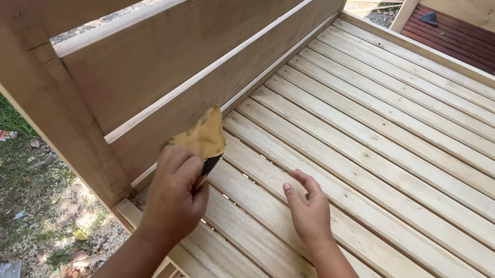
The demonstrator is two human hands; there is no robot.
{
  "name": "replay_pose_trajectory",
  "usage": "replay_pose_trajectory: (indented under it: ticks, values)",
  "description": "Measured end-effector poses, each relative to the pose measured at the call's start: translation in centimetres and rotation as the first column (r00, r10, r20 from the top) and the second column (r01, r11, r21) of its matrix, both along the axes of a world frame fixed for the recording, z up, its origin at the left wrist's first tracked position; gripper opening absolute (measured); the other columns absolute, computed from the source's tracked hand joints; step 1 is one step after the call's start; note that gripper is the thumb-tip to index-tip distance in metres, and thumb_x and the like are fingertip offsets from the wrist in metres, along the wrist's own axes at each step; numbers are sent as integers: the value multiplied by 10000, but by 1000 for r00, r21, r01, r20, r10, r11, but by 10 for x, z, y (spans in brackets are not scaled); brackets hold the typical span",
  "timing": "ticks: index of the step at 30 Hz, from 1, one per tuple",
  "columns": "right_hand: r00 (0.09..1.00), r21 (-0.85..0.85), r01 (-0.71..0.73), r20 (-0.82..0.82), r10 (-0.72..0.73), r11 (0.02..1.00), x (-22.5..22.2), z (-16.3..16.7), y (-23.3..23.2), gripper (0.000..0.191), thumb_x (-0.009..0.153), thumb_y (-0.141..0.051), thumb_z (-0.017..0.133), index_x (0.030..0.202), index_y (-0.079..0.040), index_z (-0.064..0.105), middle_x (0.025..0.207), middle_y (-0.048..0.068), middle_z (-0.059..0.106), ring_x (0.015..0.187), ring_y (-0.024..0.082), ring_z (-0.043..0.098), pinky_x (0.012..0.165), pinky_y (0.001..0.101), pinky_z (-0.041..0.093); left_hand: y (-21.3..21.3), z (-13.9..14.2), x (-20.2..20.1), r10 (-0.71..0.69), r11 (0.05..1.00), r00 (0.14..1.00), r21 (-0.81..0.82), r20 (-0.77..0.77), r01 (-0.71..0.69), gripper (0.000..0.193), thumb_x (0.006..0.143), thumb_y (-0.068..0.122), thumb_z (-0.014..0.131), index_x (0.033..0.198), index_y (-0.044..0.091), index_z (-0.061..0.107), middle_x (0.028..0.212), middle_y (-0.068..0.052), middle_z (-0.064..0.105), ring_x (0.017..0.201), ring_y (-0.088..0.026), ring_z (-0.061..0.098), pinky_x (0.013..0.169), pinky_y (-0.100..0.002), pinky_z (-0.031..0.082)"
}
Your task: The person sands a slatted wooden bench outdoors using sheets of sandpaper held by hand. They rub the sandpaper along the seat slats, armrests, side rails and edges of the bench, working over different sections of the furniture piece.
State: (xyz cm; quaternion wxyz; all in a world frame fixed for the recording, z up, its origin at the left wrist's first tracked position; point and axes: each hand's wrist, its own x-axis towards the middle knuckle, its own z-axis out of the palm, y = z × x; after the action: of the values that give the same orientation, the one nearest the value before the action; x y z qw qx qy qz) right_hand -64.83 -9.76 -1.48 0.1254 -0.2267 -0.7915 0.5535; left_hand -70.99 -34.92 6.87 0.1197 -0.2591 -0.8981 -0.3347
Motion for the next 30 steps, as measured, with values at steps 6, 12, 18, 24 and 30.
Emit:
replay_pose_trajectory:
  ticks: [6, 12, 18, 24, 30]
  values:
    - [973, 601, -123, 231, -24, 790, -16, -30, -5, 674, 984, -468, 527, 1544, -125, 375, 1665, 142, 232, 1542, 316, 171, 1224, 468, 148, 1, -64, -26, 50, 885, 988, -466, 146, 24, 532, 946, 187, 461, 1465, 133, 356, 1632, -164, 240, 1510, -336, 209, 1193, -483, 200]
    - [853, 697, -264, 491, -175, 666, -32, -18, -31, 783, 981, -613, 351, 1598, -164, 177, 1688, 63, 109, 1551, 256, 49, 1227, 454, 25, 3, -92, -28, 182, 734, 924, -672, 336, 100, 662, 1027, 390, 367, 1598, 163, 120, 1677, -114, 81, 1554, -290, 53, 1238, -449, 69]
    - [818, 687, -286, 538, -202, 668, -33, 3, -37, 813, 969, -646, 341, 1603, -178, 143, 1720, 48, 76, 1543, 255, 29, 1224, 453, 12, 57, -141, -76, 117, 936, 980, -347, 160, -55, 581, 1011, 289, 440, 1538, 55, 366, 1623, -113, 340, 1532, -243, 237, 1251, -405, 132]
    - [805, 697, -292, 549, -225, 655, -32, 6, -39, 866, 941, -683, 365, 1619, -190, 147, 1707, 43, 76, 1547, 252, 28, 1230, 447, 16, 98, -141, -123, 34, 947, 989, -322, 144, 14, 586, 957, 177, 474, 1521, 39, 387, 1626, -118, 340, 1531, -241, 236, 1251, -397, 124]
    - [721, 611, -376, 665, -194, 697, -40, 21, -40, 908, 918, -752, 322, 1609, -218, 74, 1710, 26, 2, 1550, 253, -54, 1231, 438, -26, 35, -117, -55, 172, 886, 941, -463, 290, -19, 667, 959, 224, 468, 1580, 47, 304, 1670, -145, 244, 1552, -285, 159, 1209, -444, 83]
